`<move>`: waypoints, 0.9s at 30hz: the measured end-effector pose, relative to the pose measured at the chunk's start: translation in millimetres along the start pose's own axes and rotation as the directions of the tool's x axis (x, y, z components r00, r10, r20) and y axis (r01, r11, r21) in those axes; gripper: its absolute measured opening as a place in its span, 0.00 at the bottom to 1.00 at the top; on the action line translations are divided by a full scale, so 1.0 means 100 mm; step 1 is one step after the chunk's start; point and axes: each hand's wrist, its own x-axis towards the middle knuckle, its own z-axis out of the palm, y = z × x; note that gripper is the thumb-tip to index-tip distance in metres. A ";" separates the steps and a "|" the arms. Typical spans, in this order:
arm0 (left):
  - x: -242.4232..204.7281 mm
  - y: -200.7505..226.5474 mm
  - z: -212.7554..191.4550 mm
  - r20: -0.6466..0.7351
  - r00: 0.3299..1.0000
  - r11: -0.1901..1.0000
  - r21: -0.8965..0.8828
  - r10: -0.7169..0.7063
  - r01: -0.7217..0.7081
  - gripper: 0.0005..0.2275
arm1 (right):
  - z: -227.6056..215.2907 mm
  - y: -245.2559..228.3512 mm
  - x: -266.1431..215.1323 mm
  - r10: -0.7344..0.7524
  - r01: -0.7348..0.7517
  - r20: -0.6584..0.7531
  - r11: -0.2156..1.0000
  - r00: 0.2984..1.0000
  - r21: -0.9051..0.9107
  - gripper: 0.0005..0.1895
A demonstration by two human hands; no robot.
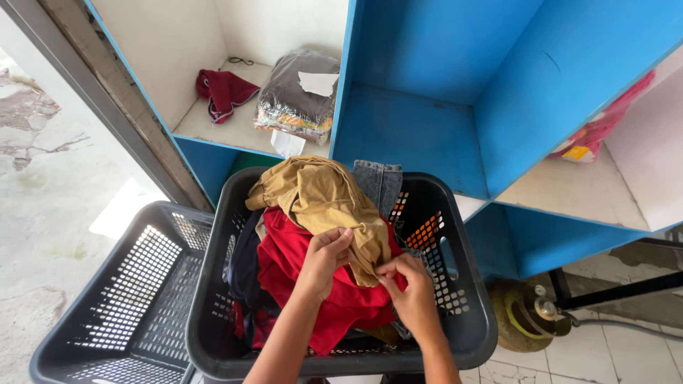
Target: The person picks up a pair of tan shorts from a laundry basket, turns them over by hand to check both sides, and then picks up a red t-shirt to begin folding it.
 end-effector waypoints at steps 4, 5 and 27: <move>0.02 -0.08 0.06 -0.012 0.986 0.985 -0.044 0.169 -0.169 0.13 | -0.16 -0.21 0.08 -0.027 0.029 -0.073 0.999 0.997 0.024 0.09; 0.00 -0.13 0.07 -0.003 0.972 0.970 -0.063 0.236 -0.235 0.12 | -0.16 -0.26 0.08 0.017 -0.013 -0.095 0.999 0.995 0.039 0.09; -0.15 -0.10 0.01 0.085 0.975 0.744 0.633 0.206 -0.212 0.13 | 0.35 0.56 0.18 0.537 -0.298 0.135 0.231 0.833 0.926 0.12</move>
